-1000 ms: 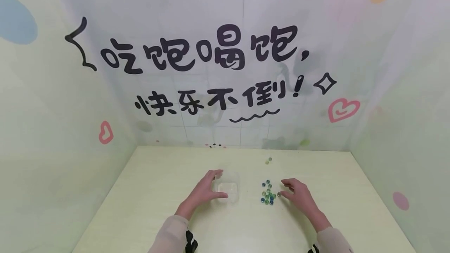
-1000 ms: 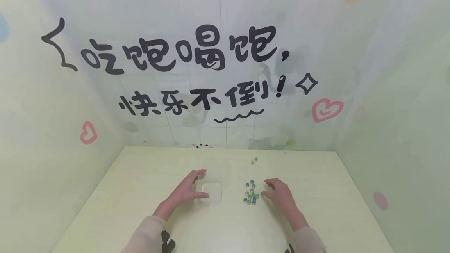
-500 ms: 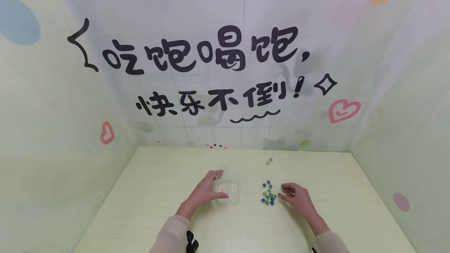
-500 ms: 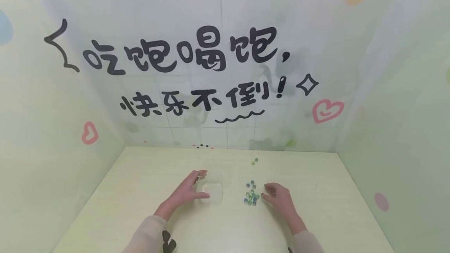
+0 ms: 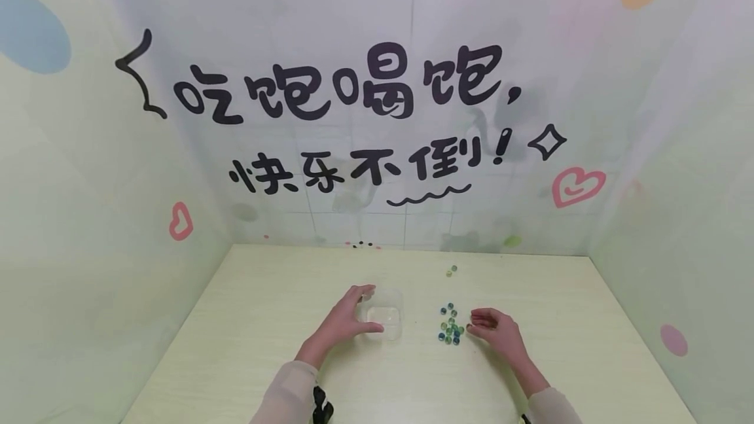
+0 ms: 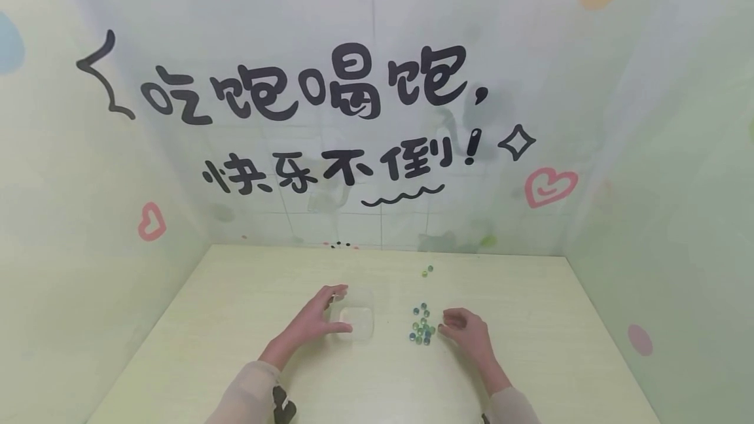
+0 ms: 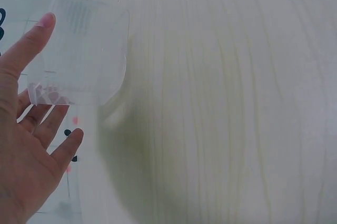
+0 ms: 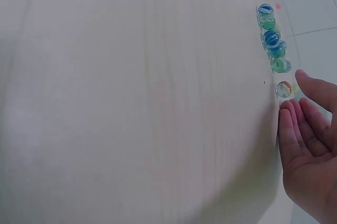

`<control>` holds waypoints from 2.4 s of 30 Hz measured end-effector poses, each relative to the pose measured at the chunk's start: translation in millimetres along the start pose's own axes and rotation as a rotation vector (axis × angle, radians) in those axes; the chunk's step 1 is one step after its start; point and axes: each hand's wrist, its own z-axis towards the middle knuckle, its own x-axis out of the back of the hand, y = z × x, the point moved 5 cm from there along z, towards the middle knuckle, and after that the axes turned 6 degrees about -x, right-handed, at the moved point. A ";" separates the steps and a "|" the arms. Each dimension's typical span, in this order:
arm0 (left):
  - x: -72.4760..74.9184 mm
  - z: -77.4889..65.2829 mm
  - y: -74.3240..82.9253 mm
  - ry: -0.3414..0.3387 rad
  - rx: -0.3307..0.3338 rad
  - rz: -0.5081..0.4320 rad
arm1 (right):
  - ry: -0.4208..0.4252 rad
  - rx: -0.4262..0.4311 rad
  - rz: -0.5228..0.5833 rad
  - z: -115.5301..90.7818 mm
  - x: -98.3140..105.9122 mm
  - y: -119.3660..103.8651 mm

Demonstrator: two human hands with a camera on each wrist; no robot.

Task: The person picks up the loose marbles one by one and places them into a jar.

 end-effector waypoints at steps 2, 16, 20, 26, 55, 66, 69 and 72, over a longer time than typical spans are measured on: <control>-0.1 0.2 0.1 0.002 0.005 -0.006 | 0.009 -0.012 0.004 -0.9 -1.1 1.5; -0.3 0.4 0.5 0.009 0.023 -0.006 | 0.053 0.001 -0.055 -3.7 -5.8 0.4; 0.3 -0.1 2.0 0.010 0.014 0.004 | 0.060 0.009 -0.065 -4.2 -6.0 -1.5; 1.5 0.3 5.1 0.013 -0.020 0.038 | 0.065 0.036 -0.071 -6.5 -5.2 -6.2; 4.7 2.4 9.2 0.007 -0.014 0.126 | 0.112 0.030 -0.111 -5.7 -5.2 -6.6; 3.7 1.1 8.3 -0.005 -0.008 0.142 | 0.123 0.057 -0.110 -2.8 -4.6 -10.9; 3.8 1.1 8.1 -0.011 0.000 0.145 | 0.124 0.061 -0.105 -2.2 -3.9 -11.3; 3.9 1.1 8.6 -0.011 -0.002 0.154 | 0.128 0.062 -0.101 -1.6 -3.4 -11.7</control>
